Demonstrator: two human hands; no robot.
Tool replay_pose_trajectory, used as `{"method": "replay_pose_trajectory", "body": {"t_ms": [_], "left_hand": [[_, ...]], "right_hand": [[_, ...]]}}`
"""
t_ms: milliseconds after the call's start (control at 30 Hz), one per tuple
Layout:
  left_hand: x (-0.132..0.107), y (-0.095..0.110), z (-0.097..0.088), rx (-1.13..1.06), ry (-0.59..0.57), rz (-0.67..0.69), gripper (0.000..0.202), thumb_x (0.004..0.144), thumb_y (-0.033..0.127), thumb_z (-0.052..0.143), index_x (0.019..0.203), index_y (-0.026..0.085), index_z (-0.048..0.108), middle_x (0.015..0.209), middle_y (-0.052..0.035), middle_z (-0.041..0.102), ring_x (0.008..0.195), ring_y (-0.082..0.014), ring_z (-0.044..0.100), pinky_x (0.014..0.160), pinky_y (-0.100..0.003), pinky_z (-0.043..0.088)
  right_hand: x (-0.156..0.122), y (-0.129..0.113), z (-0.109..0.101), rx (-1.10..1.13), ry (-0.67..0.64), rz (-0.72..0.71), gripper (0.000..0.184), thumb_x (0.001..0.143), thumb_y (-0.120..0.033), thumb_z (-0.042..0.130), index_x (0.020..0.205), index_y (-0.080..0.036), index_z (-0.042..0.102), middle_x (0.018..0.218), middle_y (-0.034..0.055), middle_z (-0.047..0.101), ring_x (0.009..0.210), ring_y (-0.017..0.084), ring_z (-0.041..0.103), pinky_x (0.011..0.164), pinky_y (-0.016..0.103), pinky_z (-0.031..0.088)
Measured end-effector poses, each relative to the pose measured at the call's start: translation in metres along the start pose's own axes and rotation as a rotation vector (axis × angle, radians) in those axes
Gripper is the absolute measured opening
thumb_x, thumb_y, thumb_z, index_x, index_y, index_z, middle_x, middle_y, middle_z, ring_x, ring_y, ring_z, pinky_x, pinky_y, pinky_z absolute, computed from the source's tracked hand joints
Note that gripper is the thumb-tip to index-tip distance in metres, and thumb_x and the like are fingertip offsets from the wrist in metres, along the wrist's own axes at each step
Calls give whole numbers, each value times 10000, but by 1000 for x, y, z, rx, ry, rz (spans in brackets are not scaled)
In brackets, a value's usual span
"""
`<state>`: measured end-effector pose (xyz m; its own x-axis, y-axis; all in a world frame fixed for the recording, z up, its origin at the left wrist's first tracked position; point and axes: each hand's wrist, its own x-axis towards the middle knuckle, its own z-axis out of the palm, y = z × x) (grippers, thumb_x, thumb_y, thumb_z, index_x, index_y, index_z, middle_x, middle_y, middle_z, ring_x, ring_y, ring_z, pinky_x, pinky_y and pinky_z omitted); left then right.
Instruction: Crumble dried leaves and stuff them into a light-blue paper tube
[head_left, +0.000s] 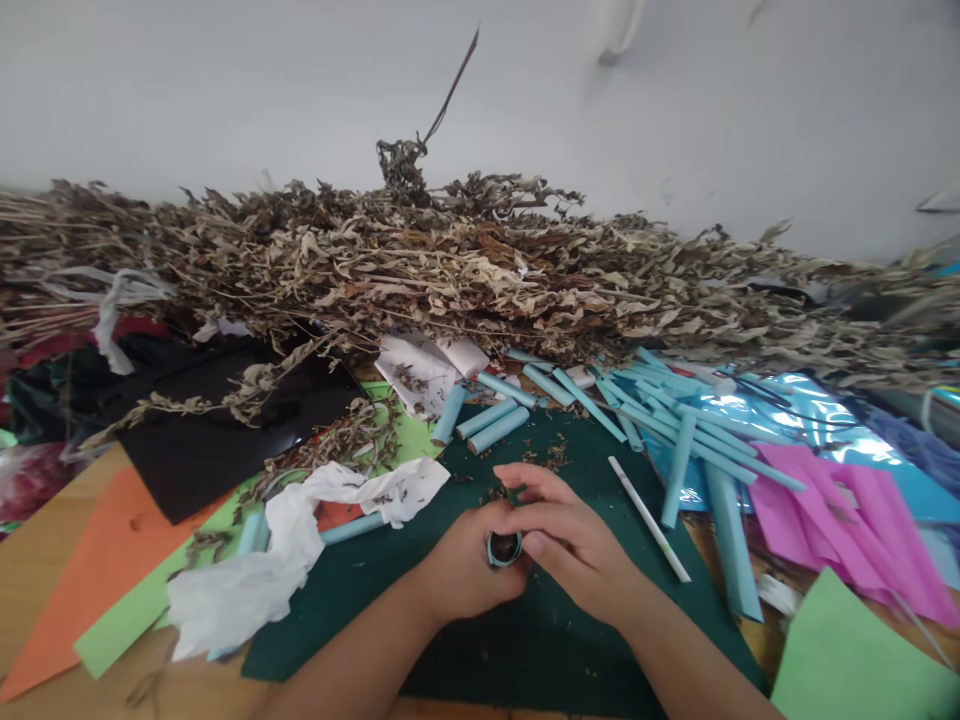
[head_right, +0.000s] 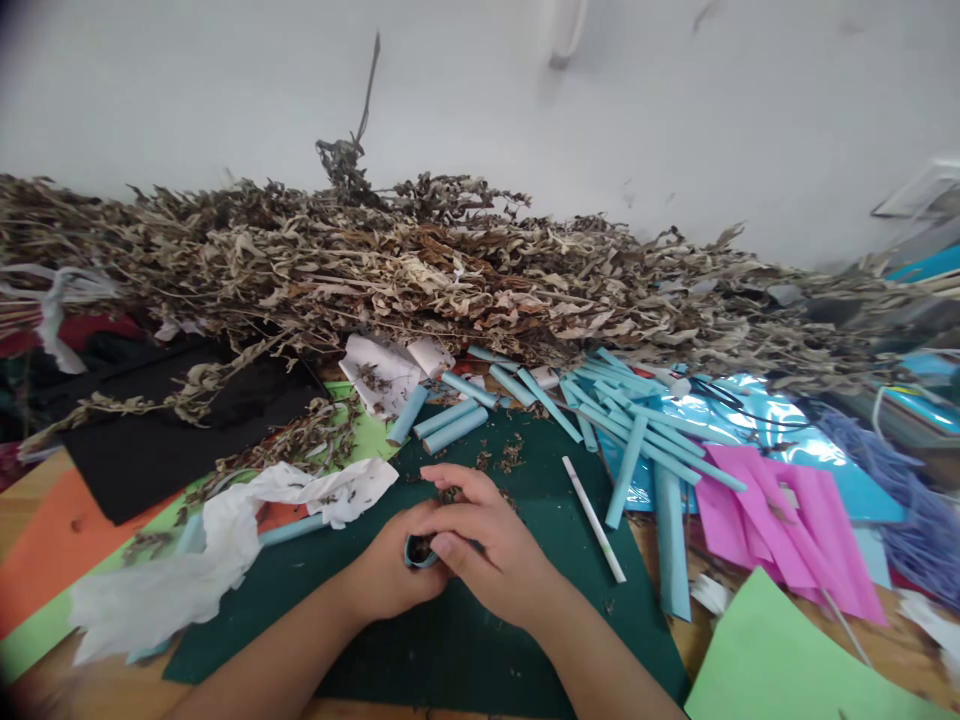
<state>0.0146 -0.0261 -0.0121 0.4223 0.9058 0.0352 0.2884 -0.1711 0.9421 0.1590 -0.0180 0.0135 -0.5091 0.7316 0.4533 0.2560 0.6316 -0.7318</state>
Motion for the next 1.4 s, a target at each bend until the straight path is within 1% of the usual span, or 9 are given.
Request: {"method": "replay_pose_trajectory", "body": {"t_ms": [133,267,433,633,867,1100,1200,1300,1400], "left_hand": [[0,1,-1,-55,-29,5,88,584,164,485,595,167,398,563,27,457,518,-89,433,508,-215,368],[0,1,-1,-48,-16,-29,119,575,170,483,595,171,366,549,39,416,503,-81,401,479,-208,342],[0,0,-2,-72,-26,-13,141,564,148,493,586,170,356,532,53,387,494,-66,360,464,-188,308],[1,-4,-3,-145,-41,69,186,556,206,550,607,164,376,566,51,380,518,-64,333,477,-185,294],[1,0,-4,-169,-51,-3,258,548,240,627,600,156,389,568,56,391,511,-53,332,470,-173,286],[-1,-2,-5,-53,-17,-1,228,583,269,622,627,153,430,597,40,446,519,-62,380,486,-186,324],[-1,-2,-4,-36,-31,10,174,637,263,585,656,157,449,606,20,514,541,-83,457,525,-207,371],[-2,-1,-3,-116,-50,57,108,685,208,537,679,161,440,747,-41,605,670,-122,553,628,-245,426],[-3,2,-2,-141,-28,118,96,691,143,518,670,167,428,959,-88,599,878,-157,556,777,-293,418]], "right_hand": [[-1,8,-14,-38,-43,26,196,801,-275,445,949,-234,567,1178,69,436,1076,185,414,878,336,378],[0,14,-20,-94,-154,48,180,742,-231,543,921,-225,562,1120,64,479,1048,177,430,888,348,359],[-1,13,-18,-65,-182,60,144,691,-256,601,817,-209,548,1078,64,488,1018,184,442,871,354,356],[-1,-2,-10,-74,-178,300,221,603,-270,656,665,-188,461,1033,48,473,961,192,457,809,340,379],[4,-5,-12,48,-264,430,98,647,-188,579,656,-186,481,861,4,546,791,140,505,692,264,397],[4,-2,-14,0,-253,428,11,670,-184,544,680,-189,543,811,-3,589,740,130,526,670,256,407],[4,4,-22,9,-206,381,94,727,-232,494,678,-183,556,844,14,599,775,131,536,699,260,410],[2,18,-38,-175,-145,475,195,770,-337,433,755,-198,570,808,20,596,721,140,540,609,258,411],[-3,30,-52,-506,-218,677,303,724,-430,475,935,-227,552,825,36,590,702,175,546,540,264,386]]}}
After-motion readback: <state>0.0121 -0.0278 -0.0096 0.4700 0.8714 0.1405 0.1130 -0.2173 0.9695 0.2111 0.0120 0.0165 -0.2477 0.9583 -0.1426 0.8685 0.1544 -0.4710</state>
